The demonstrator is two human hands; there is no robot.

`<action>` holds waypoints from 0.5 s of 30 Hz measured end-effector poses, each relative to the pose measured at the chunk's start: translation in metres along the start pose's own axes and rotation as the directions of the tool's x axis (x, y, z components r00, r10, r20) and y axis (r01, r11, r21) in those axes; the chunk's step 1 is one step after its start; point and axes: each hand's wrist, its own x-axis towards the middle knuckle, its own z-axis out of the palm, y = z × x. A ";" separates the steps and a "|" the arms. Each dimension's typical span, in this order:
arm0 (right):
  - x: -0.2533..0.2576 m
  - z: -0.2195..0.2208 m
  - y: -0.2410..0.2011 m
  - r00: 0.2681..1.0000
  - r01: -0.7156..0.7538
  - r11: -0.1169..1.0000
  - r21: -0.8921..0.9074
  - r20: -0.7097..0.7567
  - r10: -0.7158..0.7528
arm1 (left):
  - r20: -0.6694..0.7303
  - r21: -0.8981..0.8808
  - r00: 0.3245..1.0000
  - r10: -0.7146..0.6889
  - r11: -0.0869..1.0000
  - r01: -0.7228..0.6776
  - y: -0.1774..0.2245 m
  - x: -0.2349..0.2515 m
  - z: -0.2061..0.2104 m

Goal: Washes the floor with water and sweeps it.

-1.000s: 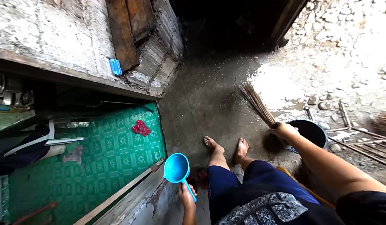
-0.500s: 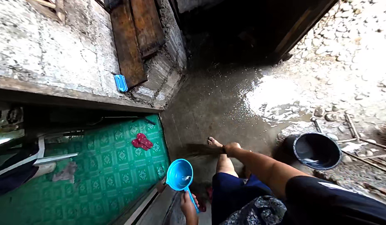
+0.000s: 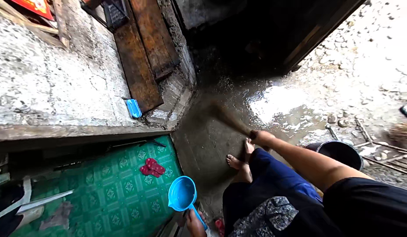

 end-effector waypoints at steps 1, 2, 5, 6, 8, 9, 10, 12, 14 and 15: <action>-0.004 0.011 -0.018 0.996 0.062 0.996 -0.066 0.070 -0.058 | 0.006 0.005 1.000 0.009 1.000 -0.009 0.003 0.005 0.002; -0.006 0.023 -0.037 0.987 0.115 0.986 -0.120 0.127 -0.100 | 0.015 0.010 1.000 0.018 1.000 -0.018 0.006 0.009 0.003; 0.015 0.061 -0.087 0.956 0.218 0.950 -0.224 0.246 -0.161 | 0.057 0.016 0.997 0.060 0.998 -0.061 0.024 0.019 0.013; 0.021 0.066 -0.100 0.952 0.215 0.944 -0.251 0.268 -0.145 | 0.061 0.024 0.995 0.074 0.997 -0.076 0.032 0.019 0.018; 0.031 0.054 -0.112 0.946 0.190 0.946 -0.261 0.306 -0.106 | 0.067 0.049 0.995 0.078 0.996 -0.081 0.050 0.016 0.030; 0.046 0.044 -0.106 0.956 0.166 0.953 -0.254 0.280 -0.092 | 0.062 0.057 0.995 0.076 0.995 -0.079 0.060 0.015 0.036; 0.070 0.034 -0.093 0.972 0.116 0.970 -0.213 0.227 -0.066 | 0.069 0.063 0.995 0.075 0.995 -0.079 0.069 0.015 0.041; 0.097 -0.017 -0.058 0.991 -0.069 0.993 -0.095 0.108 0.079 | 0.091 0.079 0.993 0.081 0.993 -0.089 0.085 0.017 0.052; 0.098 -0.091 -0.020 0.974 -0.229 0.973 0.042 0.018 0.228 | 0.120 0.125 0.991 0.057 0.989 -0.072 0.106 0.019 0.065; 0.100 -0.124 -0.001 0.954 -0.294 0.950 0.108 -0.032 0.299 | 0.131 0.145 0.990 0.047 0.987 -0.066 0.116 0.021 0.074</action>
